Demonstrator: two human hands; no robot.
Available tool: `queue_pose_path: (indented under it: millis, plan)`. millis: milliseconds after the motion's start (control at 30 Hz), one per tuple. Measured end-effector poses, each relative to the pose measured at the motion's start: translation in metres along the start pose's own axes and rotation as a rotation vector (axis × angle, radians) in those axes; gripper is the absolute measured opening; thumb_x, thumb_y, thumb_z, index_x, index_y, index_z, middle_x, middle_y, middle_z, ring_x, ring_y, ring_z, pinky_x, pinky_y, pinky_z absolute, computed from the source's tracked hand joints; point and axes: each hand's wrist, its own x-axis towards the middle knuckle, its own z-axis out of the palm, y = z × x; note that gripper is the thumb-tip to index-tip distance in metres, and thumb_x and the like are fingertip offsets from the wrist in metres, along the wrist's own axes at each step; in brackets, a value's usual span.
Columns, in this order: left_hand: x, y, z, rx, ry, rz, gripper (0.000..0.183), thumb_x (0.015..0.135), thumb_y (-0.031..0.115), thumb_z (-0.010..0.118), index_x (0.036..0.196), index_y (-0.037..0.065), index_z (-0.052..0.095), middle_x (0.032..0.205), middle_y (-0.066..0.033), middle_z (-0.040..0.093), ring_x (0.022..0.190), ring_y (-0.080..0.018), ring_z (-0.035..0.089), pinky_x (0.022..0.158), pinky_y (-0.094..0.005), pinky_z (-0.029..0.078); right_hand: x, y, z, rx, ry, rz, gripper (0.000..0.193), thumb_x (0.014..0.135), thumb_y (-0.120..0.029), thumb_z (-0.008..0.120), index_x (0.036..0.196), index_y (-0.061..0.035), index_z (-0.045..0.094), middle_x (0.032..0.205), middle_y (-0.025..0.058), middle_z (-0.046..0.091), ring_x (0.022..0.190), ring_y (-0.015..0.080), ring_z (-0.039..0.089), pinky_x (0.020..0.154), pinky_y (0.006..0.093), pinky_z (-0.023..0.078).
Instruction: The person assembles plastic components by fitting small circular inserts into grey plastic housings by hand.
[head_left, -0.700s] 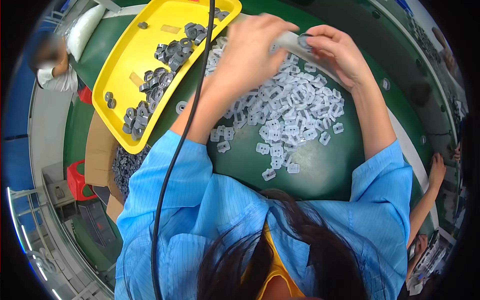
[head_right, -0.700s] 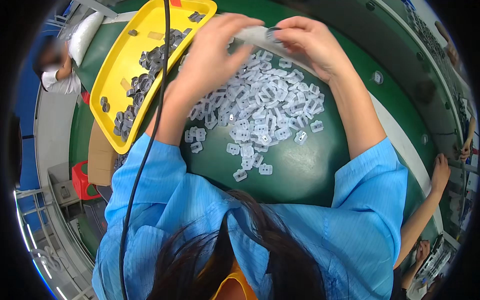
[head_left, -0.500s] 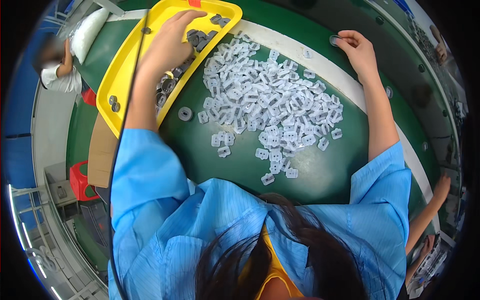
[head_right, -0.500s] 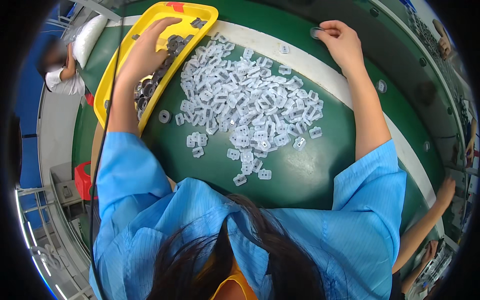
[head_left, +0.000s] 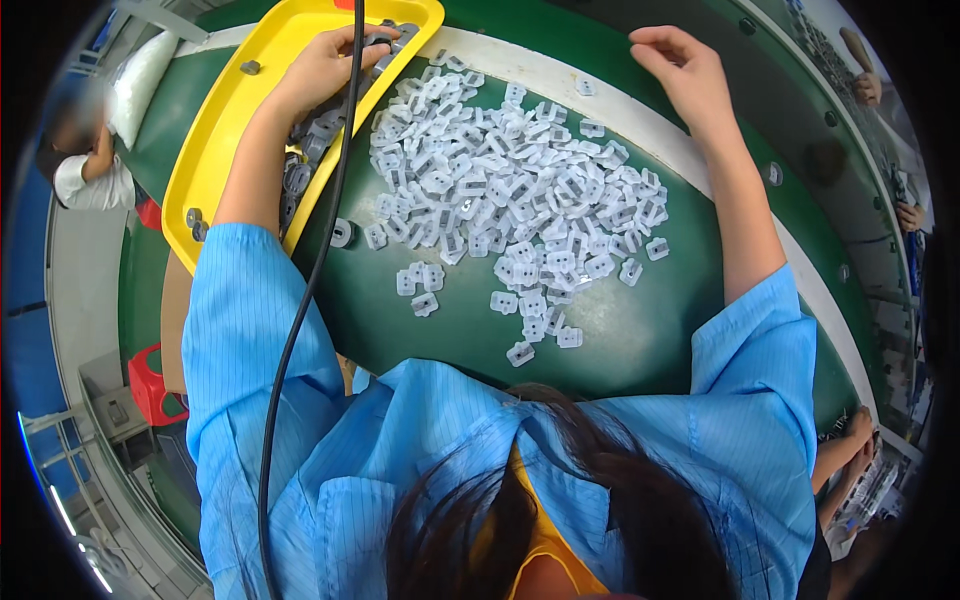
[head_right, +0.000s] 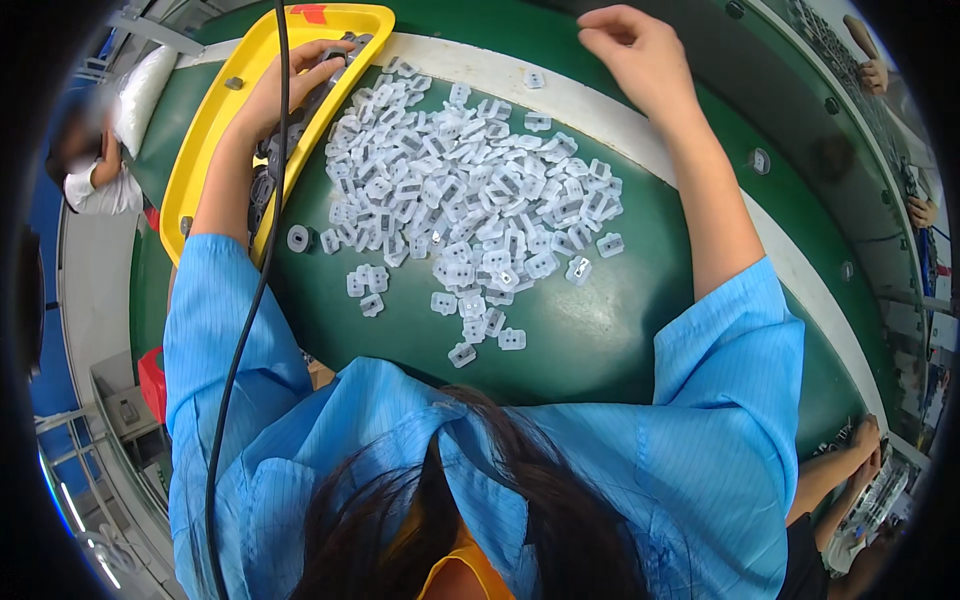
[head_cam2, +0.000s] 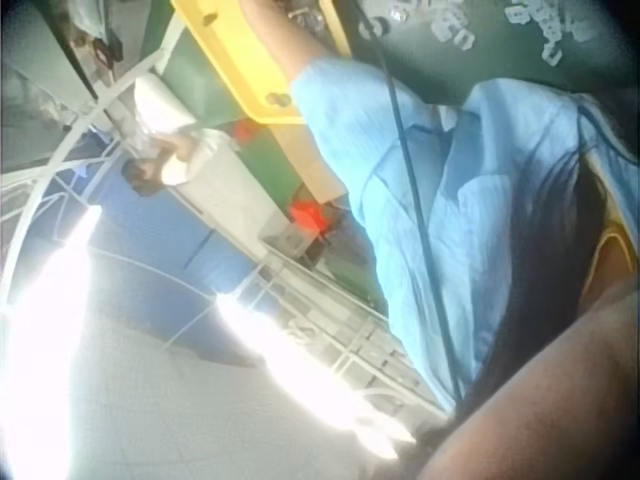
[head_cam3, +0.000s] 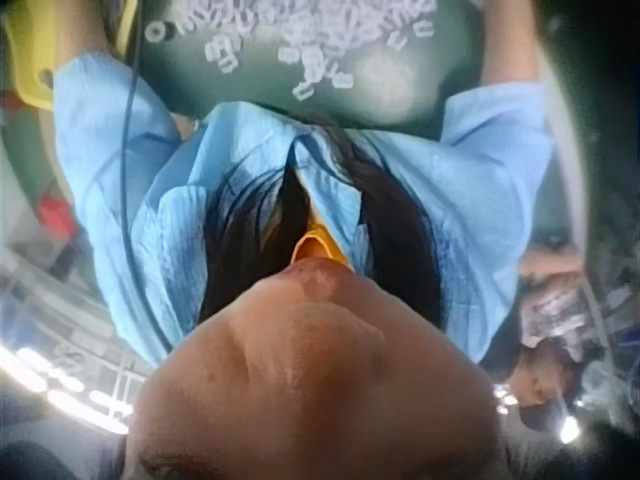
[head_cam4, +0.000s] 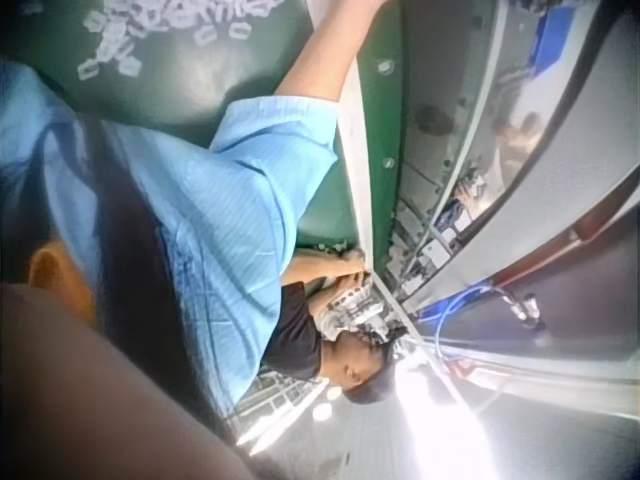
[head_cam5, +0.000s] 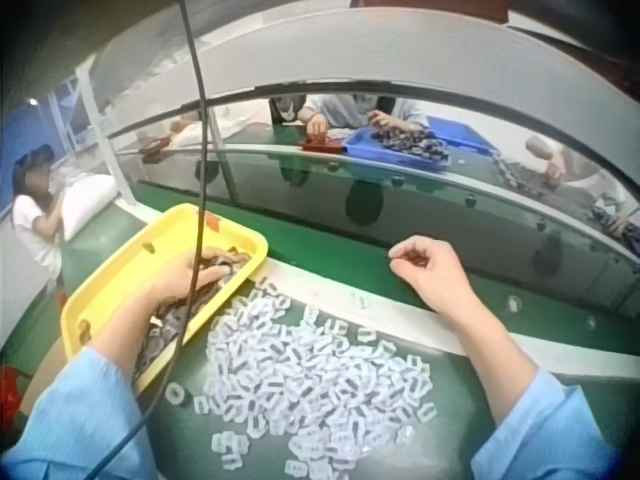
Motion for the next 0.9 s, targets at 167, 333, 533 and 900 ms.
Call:
queue_pose_path:
  millis: [167, 333, 533, 900]
  plan:
    - [-0.002, 0.027, 0.002, -0.077, 0.254, -0.051, 0.040, 0.092, 0.040, 0.057, 0.104, 0.002, 0.065, 0.087, -0.0054, 0.063, 0.078, -0.0096, 0.056, 0.069, -0.0227, 0.044, -0.014, -0.038, 0.019, -0.194, -0.171, -0.176, 0.021, 0.079, -0.016, 0.064, 0.096, -0.0047, 0.067, 0.089, 0.0077, 0.066, 0.078, 0.0197, 0.061, 0.073, 0.0311, 0.049]
    - [0.002, 0.075, 0.033, -0.621, 0.143, -0.142, 0.039, 0.097, 0.036, 0.050, 0.109, -0.001, 0.056, 0.097, -0.0083, 0.060, 0.075, -0.0093, 0.052, 0.053, -0.0157, 0.037, -0.018, -0.038, 0.018, -0.216, -0.264, -0.229, 0.022, 0.077, -0.019, 0.067, 0.093, -0.0032, 0.067, 0.089, 0.0086, 0.065, 0.078, 0.0213, 0.060, 0.072, 0.0353, 0.048]
    - [-0.006, 0.103, 0.092, -0.953, 0.045, -0.255, 0.035, 0.097, 0.033, 0.050, 0.109, 0.000, 0.049, 0.087, -0.0066, 0.055, 0.065, -0.0061, 0.045, 0.041, -0.0157, 0.025, -0.025, -0.047, 0.028, -0.540, -0.269, 0.013, 0.022, 0.078, -0.020, 0.067, 0.092, -0.0033, 0.067, 0.095, 0.0098, 0.063, 0.087, 0.0253, 0.060, 0.074, 0.0366, 0.048]
    - [-0.010, 0.089, 0.115, -0.262, 0.285, 0.197, 0.043, 0.075, 0.016, 0.073, 0.111, 0.001, 0.055, 0.102, -0.0116, 0.063, 0.085, -0.0151, 0.063, 0.072, -0.0256, 0.050, -0.031, -0.043, 0.042, -0.376, -0.170, -0.209, 0.022, 0.079, -0.019, 0.065, 0.095, -0.0044, 0.069, 0.093, 0.0116, 0.062, 0.095, 0.0281, 0.060, 0.081, 0.0349, 0.048]
